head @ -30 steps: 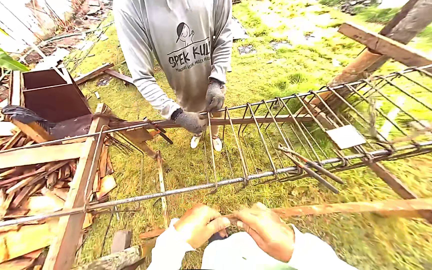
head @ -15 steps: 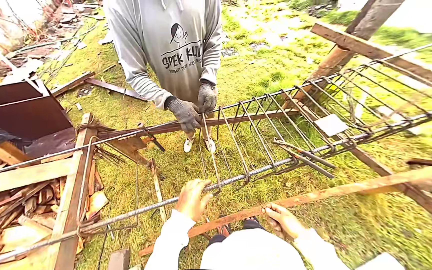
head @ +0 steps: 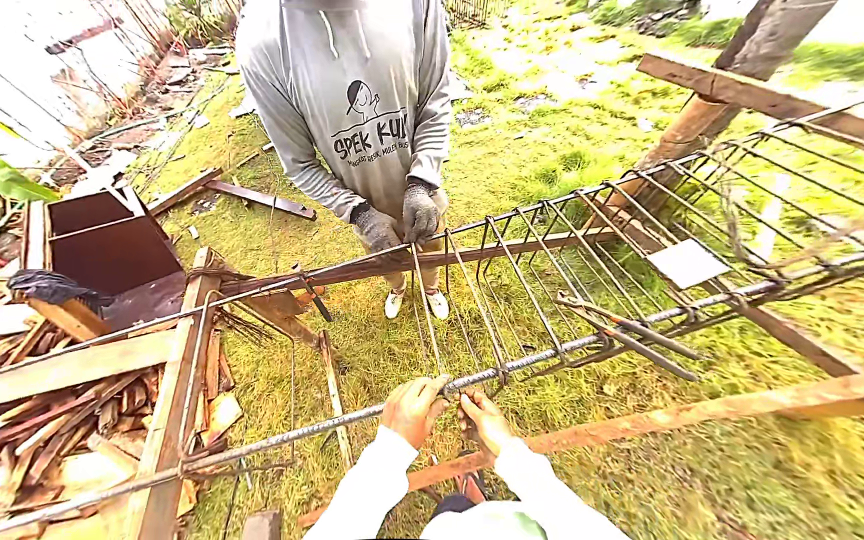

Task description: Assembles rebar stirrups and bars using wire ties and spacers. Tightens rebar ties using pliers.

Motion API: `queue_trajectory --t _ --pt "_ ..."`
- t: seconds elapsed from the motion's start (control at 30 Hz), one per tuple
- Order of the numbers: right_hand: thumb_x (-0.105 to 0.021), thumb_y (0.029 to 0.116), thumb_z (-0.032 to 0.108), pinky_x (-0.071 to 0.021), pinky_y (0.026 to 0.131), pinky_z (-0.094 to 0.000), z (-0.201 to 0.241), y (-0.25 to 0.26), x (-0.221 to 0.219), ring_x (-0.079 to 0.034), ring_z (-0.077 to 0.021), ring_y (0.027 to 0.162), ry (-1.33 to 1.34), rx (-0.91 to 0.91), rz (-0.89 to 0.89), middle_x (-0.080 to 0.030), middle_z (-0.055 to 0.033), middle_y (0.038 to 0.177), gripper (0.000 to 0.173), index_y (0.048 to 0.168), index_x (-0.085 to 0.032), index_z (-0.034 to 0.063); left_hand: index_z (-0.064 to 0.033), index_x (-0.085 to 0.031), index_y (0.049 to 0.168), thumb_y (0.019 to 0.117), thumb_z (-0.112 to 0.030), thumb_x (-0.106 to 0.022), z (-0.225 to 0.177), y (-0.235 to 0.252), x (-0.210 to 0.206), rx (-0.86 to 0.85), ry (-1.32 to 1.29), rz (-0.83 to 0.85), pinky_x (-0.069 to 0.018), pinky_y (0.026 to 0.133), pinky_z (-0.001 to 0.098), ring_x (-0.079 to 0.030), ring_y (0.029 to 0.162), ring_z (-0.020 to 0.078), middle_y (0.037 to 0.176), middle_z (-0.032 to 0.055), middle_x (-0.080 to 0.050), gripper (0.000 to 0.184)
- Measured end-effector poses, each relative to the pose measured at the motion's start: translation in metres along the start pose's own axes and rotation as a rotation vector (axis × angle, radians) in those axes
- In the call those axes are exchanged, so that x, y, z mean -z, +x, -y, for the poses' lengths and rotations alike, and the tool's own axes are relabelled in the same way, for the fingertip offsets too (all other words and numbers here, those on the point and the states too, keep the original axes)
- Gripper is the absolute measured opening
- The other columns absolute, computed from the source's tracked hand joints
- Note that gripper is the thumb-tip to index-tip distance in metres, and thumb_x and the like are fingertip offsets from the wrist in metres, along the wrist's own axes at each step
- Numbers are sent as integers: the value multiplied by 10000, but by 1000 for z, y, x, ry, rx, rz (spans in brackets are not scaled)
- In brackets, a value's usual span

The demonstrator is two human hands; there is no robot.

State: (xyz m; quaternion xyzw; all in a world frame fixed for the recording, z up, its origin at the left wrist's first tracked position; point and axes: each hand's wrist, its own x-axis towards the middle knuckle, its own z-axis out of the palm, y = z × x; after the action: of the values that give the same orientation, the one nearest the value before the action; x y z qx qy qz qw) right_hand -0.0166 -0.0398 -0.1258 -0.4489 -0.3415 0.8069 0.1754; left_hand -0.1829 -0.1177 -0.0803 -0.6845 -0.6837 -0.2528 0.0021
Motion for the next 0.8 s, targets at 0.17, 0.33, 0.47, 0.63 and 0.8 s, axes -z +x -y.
queue_trajectory --t 0.17,0.33,0.47,0.63,0.8 --pt "-495 1089 151 -510 562 -281 4 7 -5 -567 -123 630 6 41 -17 -596 -51 845 174 1178 -593 37 -215 -714 1287 911 -313 -753 -7 4 0 41 54 6 -624 778 418 -743 918 233 1067 72 -746 390" --pt "-521 1070 116 -506 576 -269 7 10 -8 -561 -104 630 4 88 -4 -601 -42 836 151 1170 -589 27 -209 -731 1260 896 -327 -758 -6 3 -2 35 55 -17 -621 754 399 -743 893 215 1059 62 -751 384" --pt "-527 1053 77 -511 567 -272 5 10 -8 -565 -105 623 54 140 12 -621 -50 848 150 1170 -599 17 -209 -713 1289 907 -320 -753 -13 13 14 190 -88 168 -606 873 416 -726 1021 198 1167 38 -737 400" --pt "-546 1035 61 -516 597 -260 3 5 -10 -569 -89 639 29 230 -14 -630 -38 835 119 1091 -633 3 -179 -608 1393 906 -415 -728 -17 29 30 481 -301 320 -539 1007 412 -640 1185 168 1324 28 -656 554" --pt "-558 1020 40 -517 646 -244 11 3 -13 -576 -64 673 -62 280 -76 -635 -28 835 133 1091 -651 -23 -176 -515 1521 953 -447 -675 -13 59 32 543 -378 363 -495 990 409 -607 1099 243 1233 112 -642 649"
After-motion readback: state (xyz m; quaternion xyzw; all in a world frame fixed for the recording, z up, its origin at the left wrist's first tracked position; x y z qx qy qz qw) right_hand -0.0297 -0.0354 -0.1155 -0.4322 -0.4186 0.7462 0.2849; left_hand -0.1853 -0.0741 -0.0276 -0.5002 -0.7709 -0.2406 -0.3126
